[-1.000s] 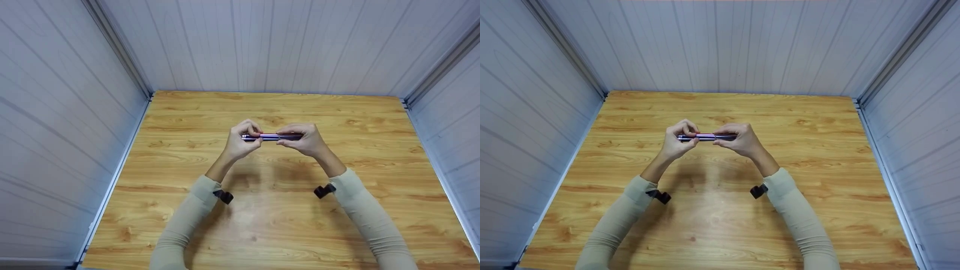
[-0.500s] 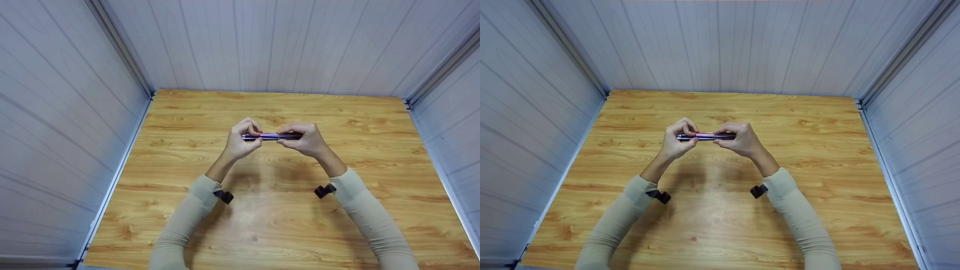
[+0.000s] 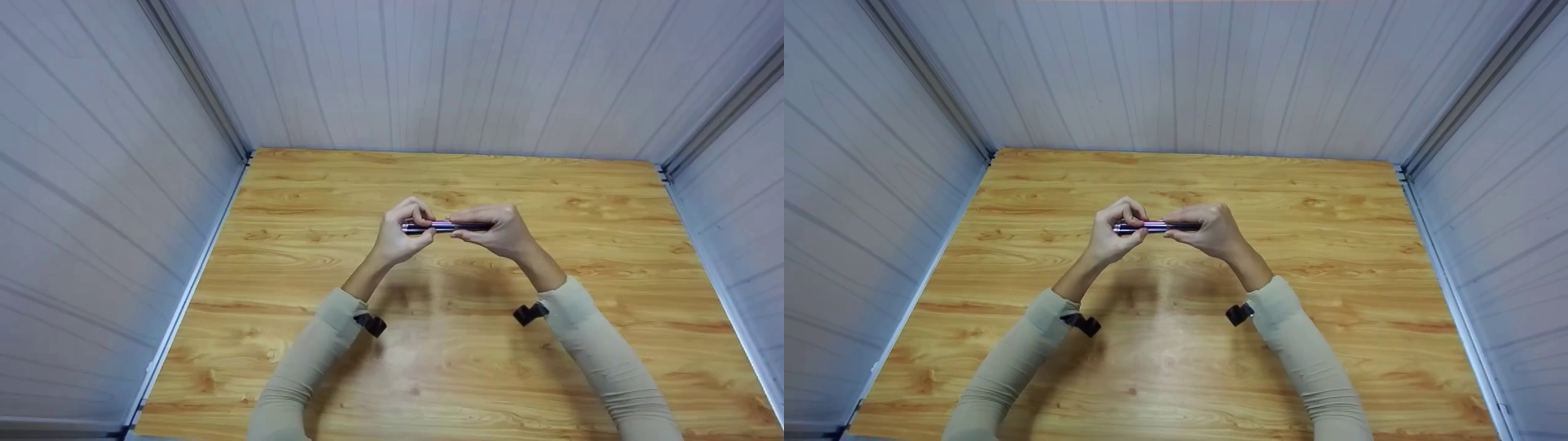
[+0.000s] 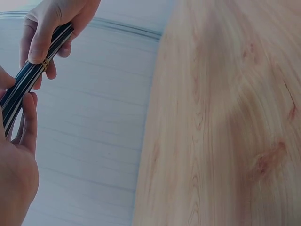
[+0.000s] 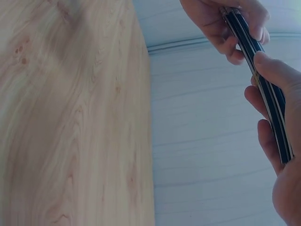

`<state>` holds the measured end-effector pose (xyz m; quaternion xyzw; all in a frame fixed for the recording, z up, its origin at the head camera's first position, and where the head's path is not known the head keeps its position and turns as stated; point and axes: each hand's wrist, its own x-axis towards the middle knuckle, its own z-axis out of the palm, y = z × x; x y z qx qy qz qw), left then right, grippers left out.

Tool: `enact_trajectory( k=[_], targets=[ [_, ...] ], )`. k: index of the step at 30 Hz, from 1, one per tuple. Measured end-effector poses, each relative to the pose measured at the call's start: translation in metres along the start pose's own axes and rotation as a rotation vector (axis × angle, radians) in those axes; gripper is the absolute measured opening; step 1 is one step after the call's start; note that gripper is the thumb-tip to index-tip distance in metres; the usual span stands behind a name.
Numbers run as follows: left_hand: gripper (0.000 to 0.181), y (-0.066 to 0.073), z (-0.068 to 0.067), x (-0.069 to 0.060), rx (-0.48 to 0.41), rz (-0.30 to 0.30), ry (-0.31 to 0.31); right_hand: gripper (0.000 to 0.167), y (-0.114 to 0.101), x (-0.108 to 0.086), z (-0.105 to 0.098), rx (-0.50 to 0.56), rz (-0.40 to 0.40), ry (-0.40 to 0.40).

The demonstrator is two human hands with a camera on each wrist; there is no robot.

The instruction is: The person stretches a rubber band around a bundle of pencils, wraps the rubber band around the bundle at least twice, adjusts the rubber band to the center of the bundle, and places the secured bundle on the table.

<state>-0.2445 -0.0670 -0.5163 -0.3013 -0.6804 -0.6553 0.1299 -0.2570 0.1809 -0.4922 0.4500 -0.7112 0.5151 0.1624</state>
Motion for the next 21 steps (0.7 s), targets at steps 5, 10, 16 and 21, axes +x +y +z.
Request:
enact_trajectory(
  k=[5, 10, 16, 21],
  targets=[
    [0.019, -0.0016, -0.0014, 0.002, -0.051, -0.002, 0.013, 0.034, -0.0002, -0.0005, -0.0095, -0.012, 0.017, -0.026],
    [0.018, -0.0022, -0.0031, -0.0013, -0.075, -0.008, 0.024, 0.027, -0.0013, -0.0021, -0.0104, -0.024, 0.067, -0.081],
    [0.018, 0.0013, -0.0011, -0.0023, -0.046, -0.017, 0.008, 0.029, -0.0031, 0.0008, -0.0053, -0.12, -0.015, -0.075],
    [0.019, 0.0024, -0.0007, -0.0005, -0.027, -0.015, -0.018, 0.034, -0.0012, 0.003, -0.0034, -0.178, -0.095, -0.062]
  ],
)
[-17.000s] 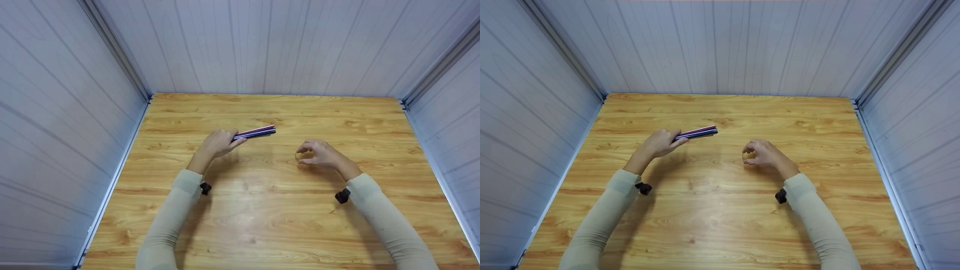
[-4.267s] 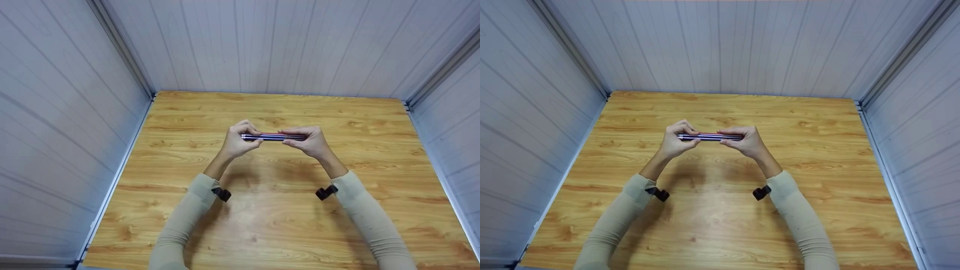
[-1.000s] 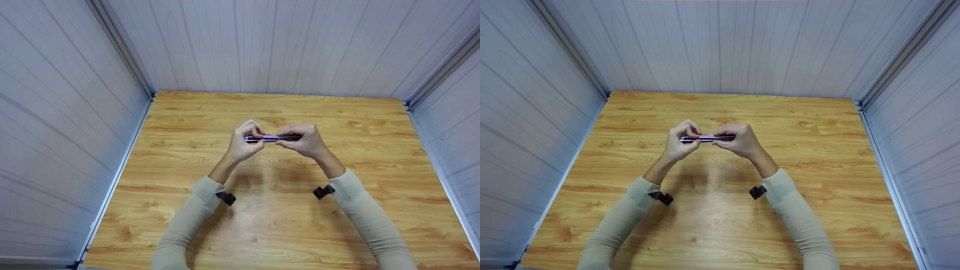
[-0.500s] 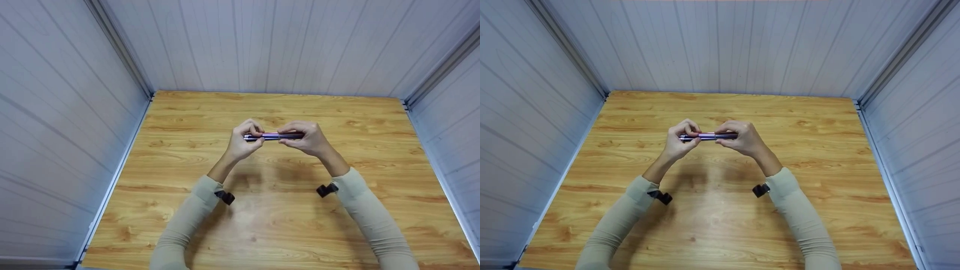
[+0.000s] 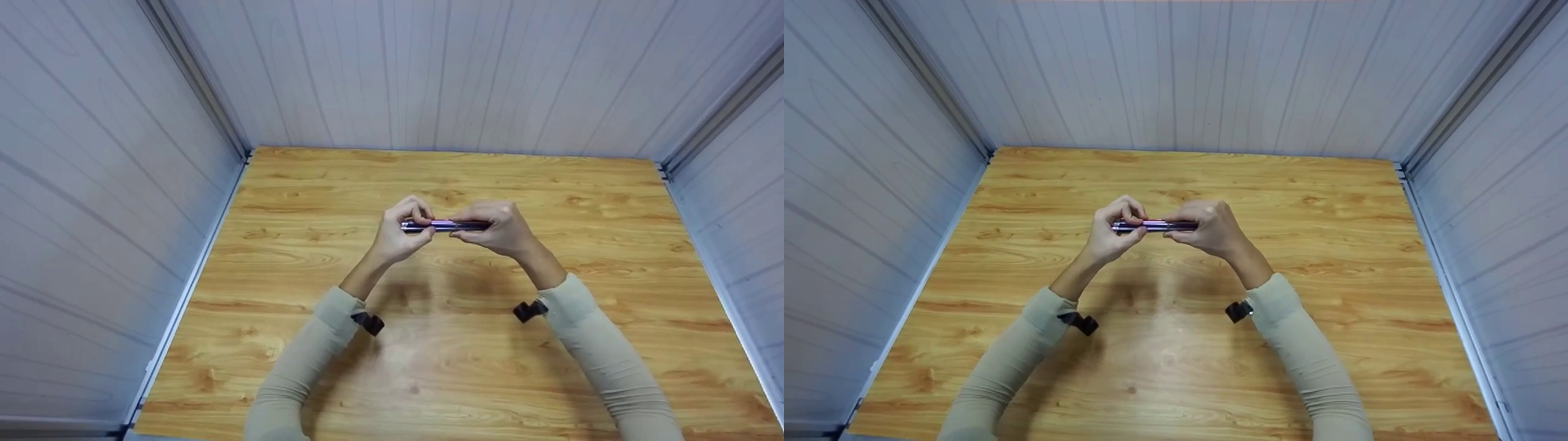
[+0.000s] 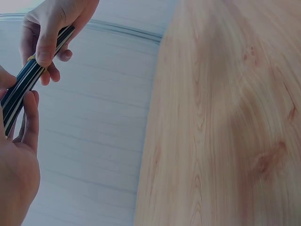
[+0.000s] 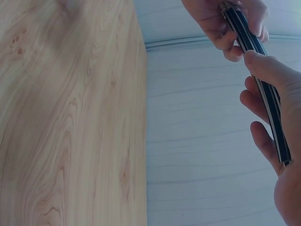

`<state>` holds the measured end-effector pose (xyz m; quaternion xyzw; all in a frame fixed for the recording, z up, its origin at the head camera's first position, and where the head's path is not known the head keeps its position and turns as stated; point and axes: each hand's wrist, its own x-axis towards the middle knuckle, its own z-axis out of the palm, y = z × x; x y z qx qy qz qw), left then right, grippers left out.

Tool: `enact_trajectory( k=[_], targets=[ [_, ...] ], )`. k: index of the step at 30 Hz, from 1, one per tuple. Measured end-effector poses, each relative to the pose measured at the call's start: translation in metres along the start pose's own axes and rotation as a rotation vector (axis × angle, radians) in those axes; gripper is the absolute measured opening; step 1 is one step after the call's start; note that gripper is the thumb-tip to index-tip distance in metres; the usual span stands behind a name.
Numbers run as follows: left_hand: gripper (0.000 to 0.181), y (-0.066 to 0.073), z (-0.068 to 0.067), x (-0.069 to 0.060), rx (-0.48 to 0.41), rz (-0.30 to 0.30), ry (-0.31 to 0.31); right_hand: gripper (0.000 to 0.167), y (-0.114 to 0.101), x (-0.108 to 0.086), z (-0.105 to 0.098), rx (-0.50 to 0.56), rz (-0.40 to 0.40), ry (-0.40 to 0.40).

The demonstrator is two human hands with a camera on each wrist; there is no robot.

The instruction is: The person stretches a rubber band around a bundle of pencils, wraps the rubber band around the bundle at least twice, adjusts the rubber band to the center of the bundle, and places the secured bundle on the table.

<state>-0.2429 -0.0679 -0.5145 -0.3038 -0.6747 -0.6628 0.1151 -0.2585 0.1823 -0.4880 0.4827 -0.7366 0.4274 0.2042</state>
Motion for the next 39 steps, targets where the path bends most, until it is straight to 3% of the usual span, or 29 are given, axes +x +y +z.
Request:
enact_trajectory(
  k=[4, 11, 16, 22, 30, 39],
  targets=[
    [0.018, 0.0, -0.003, 0.001, 0.005, 0.002, -0.013, 0.038, 0.002, -0.002, -0.001, 0.009, 0.006, -0.001],
    [0.015, -0.001, -0.014, -0.001, -0.01, -0.028, -0.023, 0.038, 0.007, -0.01, -0.006, 0.197, 0.116, 0.03],
    [0.01, -0.005, -0.019, -0.001, 0.005, -0.043, -0.059, 0.034, 0.01, -0.015, -0.005, 0.239, 0.152, 0.034],
    [0.009, -0.007, -0.022, 0.005, 0.072, -0.054, -0.05, 0.022, 0.015, -0.014, -0.007, 0.274, 0.226, 0.055],
    [0.008, -0.011, -0.033, 0.015, 0.155, -0.061, -0.026, 0.027, 0.025, -0.011, -0.017, 0.279, 0.351, 0.094],
    [0.008, -0.021, -0.043, 0.016, 0.364, -0.049, -0.12, 0.019, 0.042, -0.024, -0.017, 0.301, 0.514, 0.112]
  ],
)
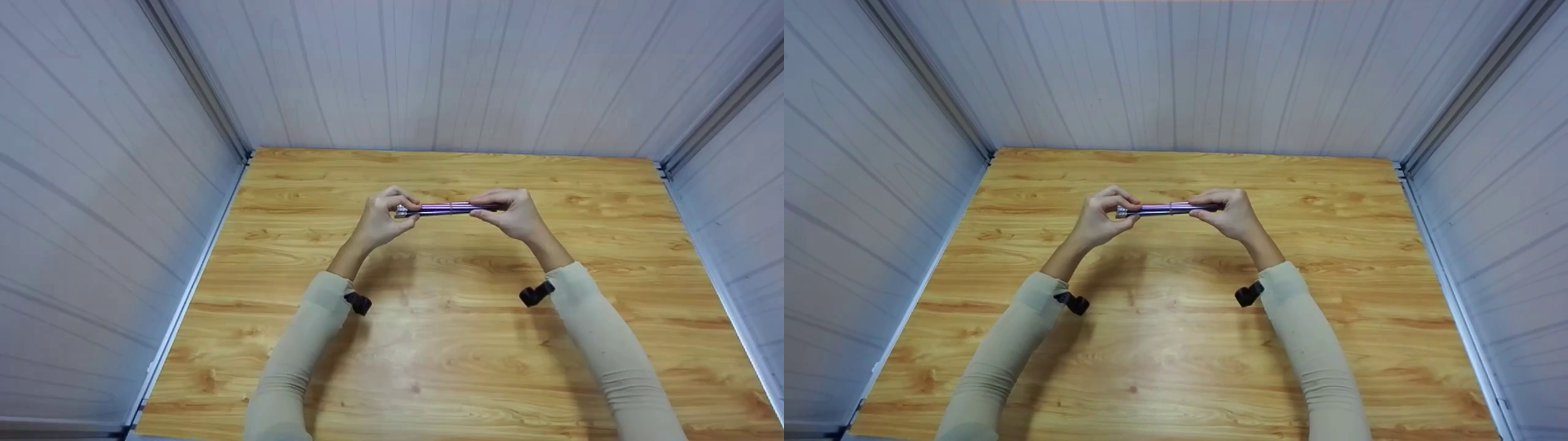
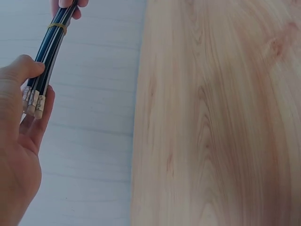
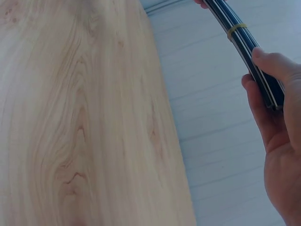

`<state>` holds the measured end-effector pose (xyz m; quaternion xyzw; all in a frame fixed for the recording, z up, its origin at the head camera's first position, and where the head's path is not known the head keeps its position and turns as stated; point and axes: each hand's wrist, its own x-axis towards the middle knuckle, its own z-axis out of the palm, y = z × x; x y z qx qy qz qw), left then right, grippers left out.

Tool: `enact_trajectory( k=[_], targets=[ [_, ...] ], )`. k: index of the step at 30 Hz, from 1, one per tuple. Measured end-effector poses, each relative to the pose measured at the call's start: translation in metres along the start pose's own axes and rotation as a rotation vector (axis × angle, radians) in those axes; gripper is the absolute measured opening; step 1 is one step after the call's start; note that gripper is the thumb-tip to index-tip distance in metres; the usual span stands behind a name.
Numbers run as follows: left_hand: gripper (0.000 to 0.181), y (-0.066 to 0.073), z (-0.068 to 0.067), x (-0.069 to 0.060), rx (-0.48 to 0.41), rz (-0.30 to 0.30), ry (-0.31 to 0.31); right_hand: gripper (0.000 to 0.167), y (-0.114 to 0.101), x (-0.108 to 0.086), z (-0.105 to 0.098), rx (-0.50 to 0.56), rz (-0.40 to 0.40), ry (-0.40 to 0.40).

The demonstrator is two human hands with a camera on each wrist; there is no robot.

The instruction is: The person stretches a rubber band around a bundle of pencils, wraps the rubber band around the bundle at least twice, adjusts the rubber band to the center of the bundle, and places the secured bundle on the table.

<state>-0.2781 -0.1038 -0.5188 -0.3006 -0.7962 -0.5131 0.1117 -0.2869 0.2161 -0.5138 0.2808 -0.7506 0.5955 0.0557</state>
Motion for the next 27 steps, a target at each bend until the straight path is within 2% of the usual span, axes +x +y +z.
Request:
enact_trajectory(
  k=[5, 8, 12, 19, 22, 25, 27],
  targets=[
    [0.005, -0.01, 0.002, -0.001, 0.168, 0.071, -0.056, 0.019, 0.016, -0.004, 0.002, 0.01, 0.065, -0.006],
    [0.005, -0.017, 0.005, -0.004, 0.207, 0.074, -0.094, 0.02, 0.027, -0.006, 0.005, -0.019, 0.12, -0.018],
    [0.006, -0.027, 0.009, -0.008, 0.208, 0.02, -0.154, 0.021, 0.039, -0.012, 0.008, -0.06, 0.197, -0.051],
    [0.013, -0.04, 0.02, -0.013, 0.25, -0.137, -0.299, 0.022, 0.058, -0.028, 0.011, -0.153, 0.346, -0.092],
    [0.018, -0.043, 0.024, -0.014, 0.26, -0.188, -0.34, 0.022, 0.063, -0.032, 0.013, -0.205, 0.352, -0.108],
    [0.019, -0.047, 0.026, -0.016, 0.27, -0.208, -0.359, 0.022, 0.066, -0.034, 0.015, -0.25, 0.34, -0.132],
    [0.018, -0.067, 0.03, -0.019, 0.271, -0.199, -0.365, 0.022, 0.067, -0.036, 0.016, -0.268, 0.345, -0.142]
  ],
)
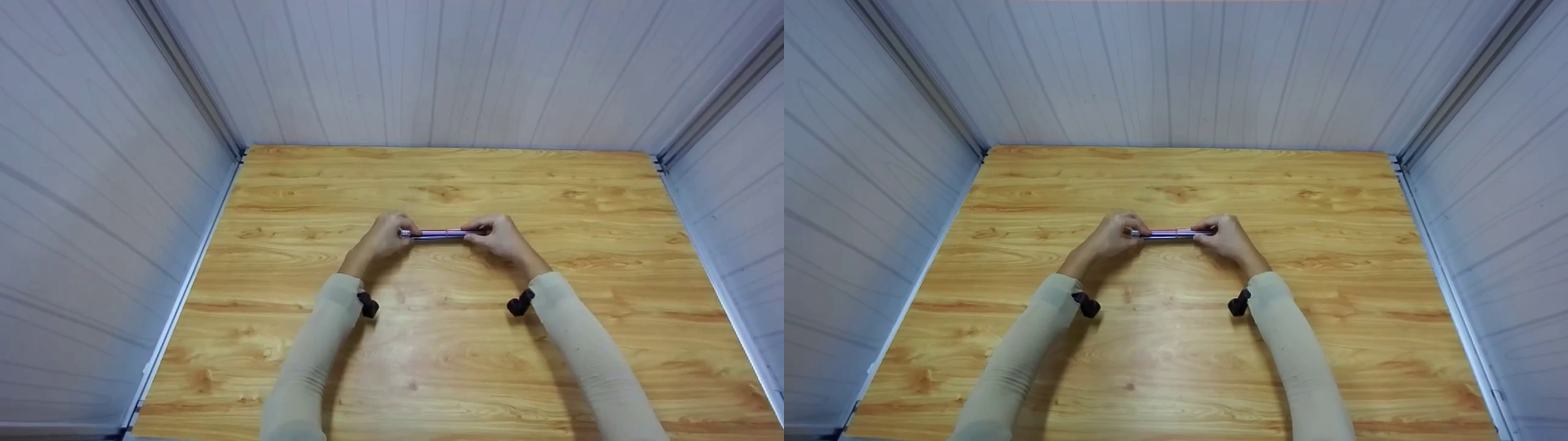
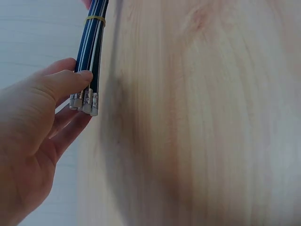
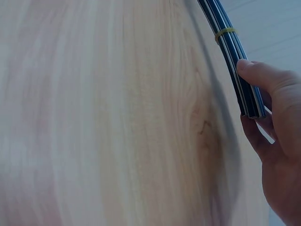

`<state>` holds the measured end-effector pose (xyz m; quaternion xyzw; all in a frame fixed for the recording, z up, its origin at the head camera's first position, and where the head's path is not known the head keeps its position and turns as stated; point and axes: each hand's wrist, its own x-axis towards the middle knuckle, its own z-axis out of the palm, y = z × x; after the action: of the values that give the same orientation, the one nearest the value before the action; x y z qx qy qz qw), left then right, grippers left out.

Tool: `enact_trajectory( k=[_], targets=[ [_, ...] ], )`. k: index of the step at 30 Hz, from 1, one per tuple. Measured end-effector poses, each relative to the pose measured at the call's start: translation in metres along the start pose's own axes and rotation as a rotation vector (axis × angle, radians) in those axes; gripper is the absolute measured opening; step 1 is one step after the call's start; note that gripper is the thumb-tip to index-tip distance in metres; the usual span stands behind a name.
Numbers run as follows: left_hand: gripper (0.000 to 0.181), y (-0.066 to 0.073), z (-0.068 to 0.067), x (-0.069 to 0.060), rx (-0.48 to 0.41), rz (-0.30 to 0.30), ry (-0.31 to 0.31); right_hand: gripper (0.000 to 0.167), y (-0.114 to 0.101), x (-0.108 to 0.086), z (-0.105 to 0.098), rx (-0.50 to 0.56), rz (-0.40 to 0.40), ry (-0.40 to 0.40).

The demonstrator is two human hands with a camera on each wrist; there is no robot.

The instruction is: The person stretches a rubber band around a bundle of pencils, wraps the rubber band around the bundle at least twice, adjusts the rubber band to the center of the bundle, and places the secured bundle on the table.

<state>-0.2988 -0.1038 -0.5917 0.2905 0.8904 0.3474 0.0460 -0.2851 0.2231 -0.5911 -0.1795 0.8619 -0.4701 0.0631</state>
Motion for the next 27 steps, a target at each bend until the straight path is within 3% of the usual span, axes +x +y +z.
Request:
enact_trajectory(
  k=[5, 6, 15, 19, 23, 26, 27],
  targets=[
    [0.019, -0.036, 0.021, 0.004, 0.019, 0.014, 0.012, 0.022, 0.003, -0.001, 0.006, -0.041, 0.013, -0.03],
    [0.02, -0.032, 0.021, 0.003, 0.017, 0.004, 0.013, 0.022, 0.003, -0.001, 0.007, -0.05, 0.011, -0.035],
    [0.023, -0.055, 0.035, 0.007, 0.031, 0.006, 0.042, 0.024, 0.003, 0.0, 0.007, -0.034, -0.002, -0.051],
    [0.023, -0.052, 0.033, 0.007, -0.004, -0.017, 0.025, 0.025, 0.001, -0.001, 0.005, -0.008, 0.011, -0.037],
    [0.025, -0.011, 0.007, -0.003, -0.05, -0.089, -0.01, 0.028, -0.006, -0.002, -0.003, -0.019, 0.014, -0.005],
    [0.028, 0.024, -0.019, -0.016, -0.042, -0.14, -0.007, 0.028, -0.015, -0.002, -0.015, -0.045, -0.016, 0.021],
    [0.029, 0.029, -0.025, -0.019, -0.032, -0.148, 0.009, 0.028, -0.018, -0.001, -0.021, -0.054, -0.028, 0.033]
  ],
)
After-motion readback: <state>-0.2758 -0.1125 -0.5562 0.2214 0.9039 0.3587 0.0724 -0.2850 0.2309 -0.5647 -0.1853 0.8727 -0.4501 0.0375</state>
